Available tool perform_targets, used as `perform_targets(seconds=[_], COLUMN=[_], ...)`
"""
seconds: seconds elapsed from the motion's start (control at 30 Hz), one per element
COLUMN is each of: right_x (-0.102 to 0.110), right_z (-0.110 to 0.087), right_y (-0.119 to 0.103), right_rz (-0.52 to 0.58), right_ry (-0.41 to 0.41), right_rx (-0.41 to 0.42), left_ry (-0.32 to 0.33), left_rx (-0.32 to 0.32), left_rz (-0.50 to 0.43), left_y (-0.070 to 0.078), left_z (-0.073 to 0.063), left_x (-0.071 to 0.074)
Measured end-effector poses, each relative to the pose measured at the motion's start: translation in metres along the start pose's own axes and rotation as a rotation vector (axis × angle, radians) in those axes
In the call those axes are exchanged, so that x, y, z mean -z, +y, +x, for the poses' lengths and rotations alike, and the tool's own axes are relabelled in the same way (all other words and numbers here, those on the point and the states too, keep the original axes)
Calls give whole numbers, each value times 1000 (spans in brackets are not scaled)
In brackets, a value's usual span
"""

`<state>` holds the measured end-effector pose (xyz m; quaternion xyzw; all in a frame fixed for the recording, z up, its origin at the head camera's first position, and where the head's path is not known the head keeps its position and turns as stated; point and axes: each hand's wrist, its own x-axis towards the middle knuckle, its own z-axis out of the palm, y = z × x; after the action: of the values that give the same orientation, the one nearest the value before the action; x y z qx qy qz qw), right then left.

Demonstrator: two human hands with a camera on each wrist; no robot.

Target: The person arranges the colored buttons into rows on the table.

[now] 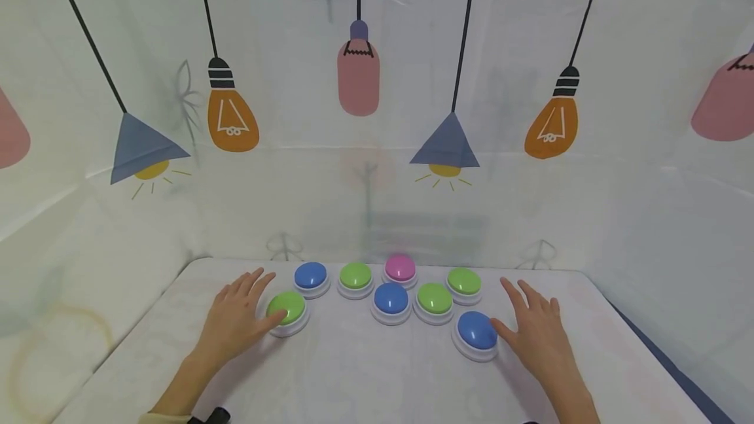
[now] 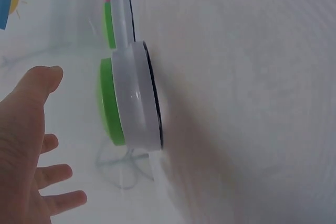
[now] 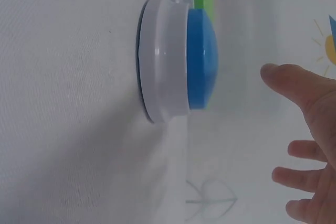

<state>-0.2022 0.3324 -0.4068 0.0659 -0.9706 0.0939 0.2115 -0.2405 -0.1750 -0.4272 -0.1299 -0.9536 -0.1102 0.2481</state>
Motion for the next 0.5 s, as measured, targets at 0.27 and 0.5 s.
perform_targets(seconds=[0.27, 0.5], right_x=[-2, -7], right_z=[1, 2], right_y=[-6, -15], right_rz=[14, 35], right_ry=[16, 64], right_rx=[39, 91], left_ry=[28, 35], left_rx=[-46, -71], left_rz=[-12, -20], left_y=[15, 22], left_z=[1, 3], left_x=[-8, -9])
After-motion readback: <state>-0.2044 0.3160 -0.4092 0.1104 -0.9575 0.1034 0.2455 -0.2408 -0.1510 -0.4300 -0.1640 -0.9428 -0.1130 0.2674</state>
